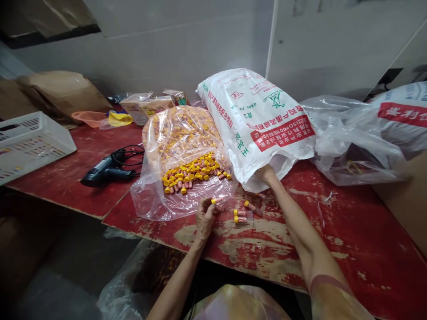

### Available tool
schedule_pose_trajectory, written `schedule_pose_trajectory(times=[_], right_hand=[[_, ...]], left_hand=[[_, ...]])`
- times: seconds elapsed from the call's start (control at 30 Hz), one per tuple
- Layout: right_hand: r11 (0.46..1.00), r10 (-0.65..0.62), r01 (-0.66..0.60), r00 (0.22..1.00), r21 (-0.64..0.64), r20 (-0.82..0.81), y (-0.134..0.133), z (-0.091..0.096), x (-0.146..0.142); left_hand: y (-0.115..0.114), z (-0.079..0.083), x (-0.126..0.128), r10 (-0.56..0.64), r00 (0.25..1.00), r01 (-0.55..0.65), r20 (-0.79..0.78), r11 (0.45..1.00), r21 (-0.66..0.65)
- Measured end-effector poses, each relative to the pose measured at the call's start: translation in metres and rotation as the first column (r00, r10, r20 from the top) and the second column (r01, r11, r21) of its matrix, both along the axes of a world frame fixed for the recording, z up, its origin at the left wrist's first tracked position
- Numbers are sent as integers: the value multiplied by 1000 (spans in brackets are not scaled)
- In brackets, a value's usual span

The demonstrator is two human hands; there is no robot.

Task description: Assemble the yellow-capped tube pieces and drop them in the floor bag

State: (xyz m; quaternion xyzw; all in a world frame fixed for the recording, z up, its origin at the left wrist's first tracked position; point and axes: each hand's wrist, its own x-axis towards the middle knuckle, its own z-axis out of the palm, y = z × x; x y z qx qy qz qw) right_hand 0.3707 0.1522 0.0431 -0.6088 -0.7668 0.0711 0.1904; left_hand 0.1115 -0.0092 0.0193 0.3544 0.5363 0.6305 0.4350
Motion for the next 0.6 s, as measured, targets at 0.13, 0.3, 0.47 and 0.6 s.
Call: schedule_pose_trajectory(times=[0.13,0.3,0.47,0.6], right_hand=[[990,-140,134,954,-40,-267,-68,6,22],[987,-112,-65,393,-149,-913,-156,12,12],[970,-184,-119,216,-213,-959,-199,18,-16],[951,-181,-176,350,-254,-919,-211,21,-30]], left_hand=[[-11,12,6,-17,994,18,111,1000,-7],[-31,30,40,-253,940,263,230,965,-14],[-47,40,64,-372,902,391,217,919,-47],[-54,41,63,-423,899,433,115,898,-75]])
